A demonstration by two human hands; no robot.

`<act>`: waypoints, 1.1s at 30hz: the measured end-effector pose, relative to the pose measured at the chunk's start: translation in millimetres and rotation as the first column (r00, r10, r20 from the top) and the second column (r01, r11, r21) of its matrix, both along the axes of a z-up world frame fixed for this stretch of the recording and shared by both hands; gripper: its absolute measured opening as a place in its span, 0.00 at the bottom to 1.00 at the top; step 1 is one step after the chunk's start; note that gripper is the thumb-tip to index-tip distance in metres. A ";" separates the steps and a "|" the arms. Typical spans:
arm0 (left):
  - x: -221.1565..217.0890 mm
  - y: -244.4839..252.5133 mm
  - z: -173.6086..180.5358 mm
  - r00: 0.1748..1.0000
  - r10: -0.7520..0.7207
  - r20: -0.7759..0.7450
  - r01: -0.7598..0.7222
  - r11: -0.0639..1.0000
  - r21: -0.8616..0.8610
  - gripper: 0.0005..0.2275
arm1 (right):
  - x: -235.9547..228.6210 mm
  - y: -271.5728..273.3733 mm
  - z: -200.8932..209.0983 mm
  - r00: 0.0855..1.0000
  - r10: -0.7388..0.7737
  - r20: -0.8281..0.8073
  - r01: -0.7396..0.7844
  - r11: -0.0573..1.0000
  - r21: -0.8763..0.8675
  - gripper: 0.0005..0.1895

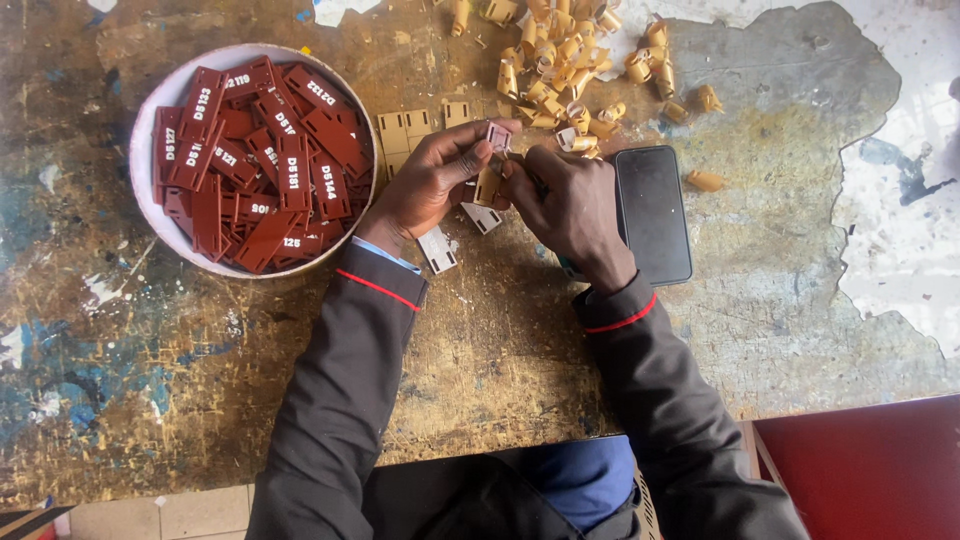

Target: The person uses a utility knife to carve and shape small reddish-brown plastic pieces. They hold each piece in one hand and carefully shave off material with the other, creating wood-like shavings. The person repeatedly picks up new pieces from a bowl and continues the carving process.

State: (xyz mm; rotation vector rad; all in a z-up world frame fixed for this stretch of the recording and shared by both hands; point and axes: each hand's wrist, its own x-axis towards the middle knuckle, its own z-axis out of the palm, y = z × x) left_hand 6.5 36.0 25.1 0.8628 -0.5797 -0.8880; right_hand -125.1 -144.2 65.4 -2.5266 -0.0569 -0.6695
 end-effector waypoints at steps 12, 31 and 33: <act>6.2 -0.5 -12.8 0.986 0.086 -0.141 -0.089 0.996 -0.021 0.24 | -3.5 3.9 12.1 0.994 0.079 0.074 -0.083 0.995 0.047 0.24; 16.2 -6.7 -30.7 0.955 0.269 -0.121 -0.272 0.962 -0.003 0.27 | -2.6 -18.4 9.9 0.952 -0.091 0.292 -0.032 0.919 0.393 0.19; 17.7 -9.8 -36.4 0.948 0.270 -0.166 -0.273 0.962 0.006 0.25 | -2.5 -19.0 6.0 0.954 -0.299 0.027 0.292 0.945 0.146 0.25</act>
